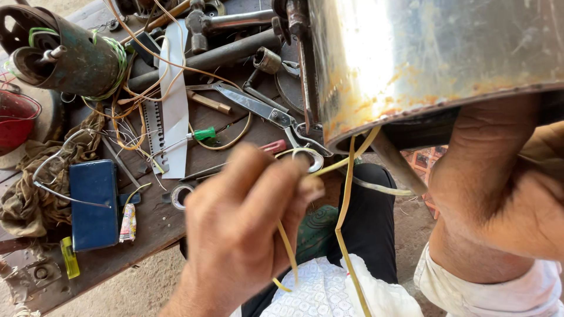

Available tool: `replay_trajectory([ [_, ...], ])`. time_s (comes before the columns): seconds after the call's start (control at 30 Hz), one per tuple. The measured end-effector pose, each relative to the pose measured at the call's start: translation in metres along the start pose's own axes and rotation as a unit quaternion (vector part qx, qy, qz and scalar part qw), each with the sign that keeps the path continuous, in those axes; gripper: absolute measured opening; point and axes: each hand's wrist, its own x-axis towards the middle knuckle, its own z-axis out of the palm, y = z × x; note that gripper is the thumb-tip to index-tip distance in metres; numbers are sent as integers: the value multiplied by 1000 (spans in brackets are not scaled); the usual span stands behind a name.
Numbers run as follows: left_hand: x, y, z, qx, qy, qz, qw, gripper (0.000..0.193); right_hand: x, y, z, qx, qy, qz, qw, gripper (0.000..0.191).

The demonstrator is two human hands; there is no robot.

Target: The person threads a flat yellow strap through a metal cylinder mounted on a workbench, pulling it through the open end by hand. They pull the strap taut, cut it with scissors, tie knots in the ends, and finally use a screwdriver on the cylinder assembly.

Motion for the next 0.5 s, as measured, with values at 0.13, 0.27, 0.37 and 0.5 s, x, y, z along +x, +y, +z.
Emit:
replay_trajectory([
  [0.13, -27, -1, 12, -98, -40, 52, 993, 34, -8, 3, -3, 5, 5, 1, 1000, 38],
  [0.27, -31, 13, 20, -58, 51, 73, 994, 29, -24, 1, -20, 12, 20, 1, 1000, 38],
  [0.37, -20, 34, 20, -23, 136, 44, 989, 25, -41, -3, -30, 9, 13, 38, 999, 38],
  [0.5, -3, 24, -7, -130, -18, 86, 988, 21, -52, -6, -28, 59, -77, 180, 979, 37],
])
